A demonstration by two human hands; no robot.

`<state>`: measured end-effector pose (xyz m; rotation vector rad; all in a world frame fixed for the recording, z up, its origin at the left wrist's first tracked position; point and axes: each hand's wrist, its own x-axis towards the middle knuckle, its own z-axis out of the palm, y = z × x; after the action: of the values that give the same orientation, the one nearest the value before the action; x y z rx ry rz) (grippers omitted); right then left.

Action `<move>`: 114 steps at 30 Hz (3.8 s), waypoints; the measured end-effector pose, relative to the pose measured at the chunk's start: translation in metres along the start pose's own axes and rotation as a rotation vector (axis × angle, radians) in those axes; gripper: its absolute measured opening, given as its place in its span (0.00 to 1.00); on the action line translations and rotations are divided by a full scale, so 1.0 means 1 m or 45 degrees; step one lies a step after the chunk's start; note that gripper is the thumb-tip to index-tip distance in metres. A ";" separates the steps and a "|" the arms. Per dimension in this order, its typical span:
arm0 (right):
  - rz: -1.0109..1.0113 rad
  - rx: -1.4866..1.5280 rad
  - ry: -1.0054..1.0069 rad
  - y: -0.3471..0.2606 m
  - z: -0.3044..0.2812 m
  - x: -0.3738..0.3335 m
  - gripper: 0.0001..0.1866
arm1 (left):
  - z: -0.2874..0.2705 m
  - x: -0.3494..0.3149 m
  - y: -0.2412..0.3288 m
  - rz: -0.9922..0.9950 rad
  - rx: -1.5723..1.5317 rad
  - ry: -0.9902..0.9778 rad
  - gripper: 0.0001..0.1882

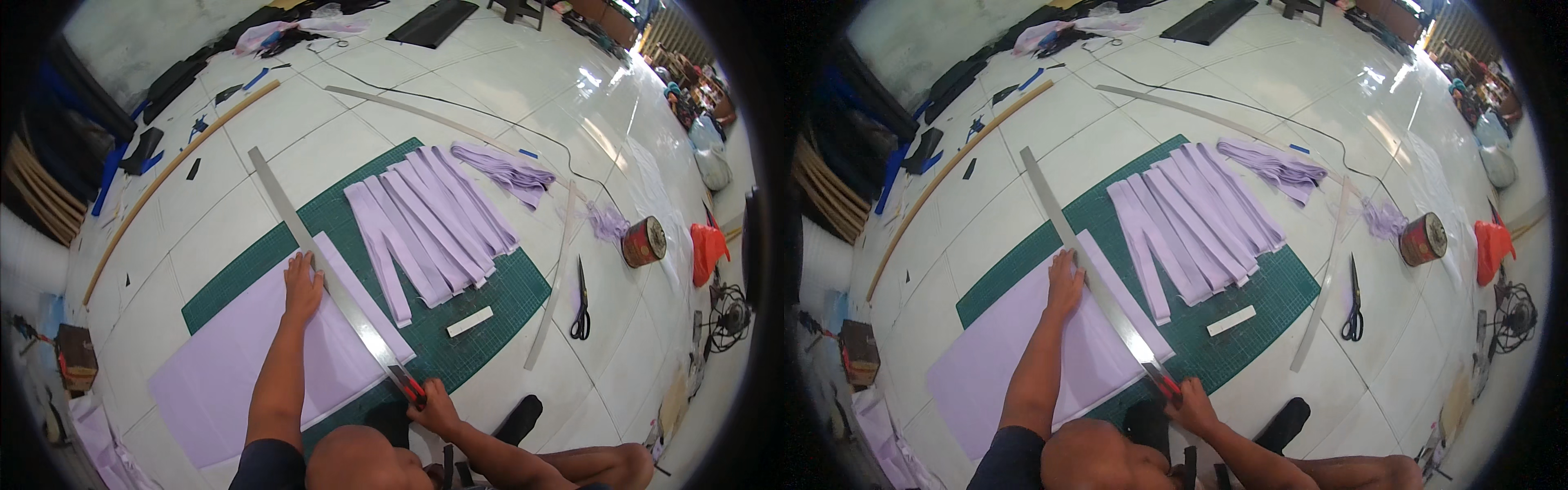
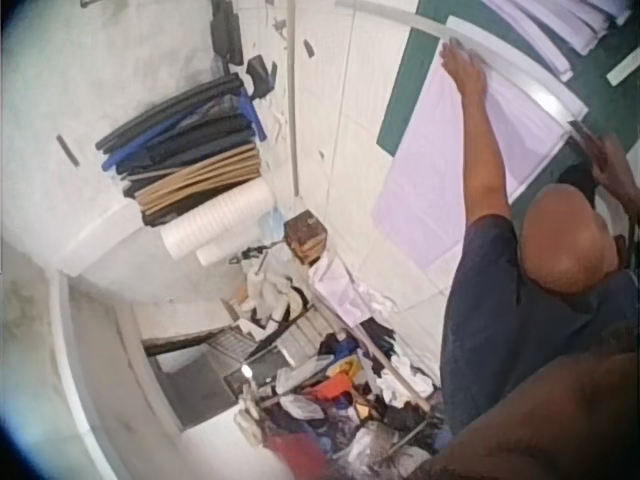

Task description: The person measures and marks a sheet of lavender fabric on a cutting mat using a metal ruler and a piece of chalk. They then use a utility knife to cut the fabric into long strips, aligning the ruler for each cut and moving the cut pieces aside.

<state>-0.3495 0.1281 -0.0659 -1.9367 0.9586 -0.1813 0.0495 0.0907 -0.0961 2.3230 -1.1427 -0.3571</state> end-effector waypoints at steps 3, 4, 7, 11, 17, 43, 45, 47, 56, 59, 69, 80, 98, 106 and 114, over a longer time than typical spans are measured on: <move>0.014 0.002 -0.029 -0.006 -0.001 0.001 0.24 | -0.009 0.005 -0.012 -0.024 -0.033 -0.062 0.32; -0.012 -0.052 0.003 -0.002 0.001 0.001 0.24 | -0.008 0.008 -0.013 -0.011 0.011 -0.105 0.35; -0.144 -0.305 0.070 0.002 0.001 0.000 0.24 | -0.014 0.016 -0.017 0.010 0.144 -0.235 0.43; -0.007 -0.258 0.122 -0.023 -0.016 0.015 0.24 | -0.033 0.023 -0.015 -0.008 0.268 -0.416 0.58; 0.491 0.060 0.520 0.018 -0.086 0.075 0.20 | -0.036 0.030 0.003 0.031 0.375 -0.528 0.73; 0.540 0.852 0.384 0.024 -0.069 0.100 0.21 | -0.035 0.021 0.010 0.010 0.419 -0.481 0.74; 0.553 0.793 0.335 0.021 -0.063 0.103 0.22 | -0.037 0.019 0.011 -0.018 0.443 -0.496 0.74; 0.556 0.739 0.321 0.018 -0.058 0.105 0.22 | -0.035 0.019 0.012 -0.002 0.445 -0.477 0.74; 0.565 0.696 0.402 0.018 -0.053 0.103 0.24 | -0.034 0.017 0.012 0.000 0.427 -0.465 0.73; 0.585 0.688 0.389 0.017 -0.055 0.104 0.23 | -0.032 0.018 0.010 0.013 0.435 -0.446 0.73; 0.537 0.781 0.520 -0.027 -0.075 0.134 0.18 | -0.011 0.012 -0.009 0.144 0.317 0.018 0.43; 0.204 0.745 0.357 -0.098 -0.027 0.351 0.16 | 0.013 0.009 -0.013 0.201 0.112 0.377 0.23; 0.158 0.468 0.293 -0.092 0.008 0.414 0.13 | 0.008 0.009 -0.017 0.143 0.140 0.279 0.21; 0.253 0.536 0.208 -0.099 -0.002 0.415 0.13 | 0.006 0.008 -0.018 0.145 0.152 0.270 0.22; 0.306 0.578 0.214 -0.106 -0.005 0.411 0.12 | 0.005 0.008 -0.016 0.146 0.158 0.274 0.22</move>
<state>-0.0130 -0.1296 -0.0814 -1.3964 1.1402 -0.3907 0.0629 0.0906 -0.1099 2.3212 -1.2130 0.0069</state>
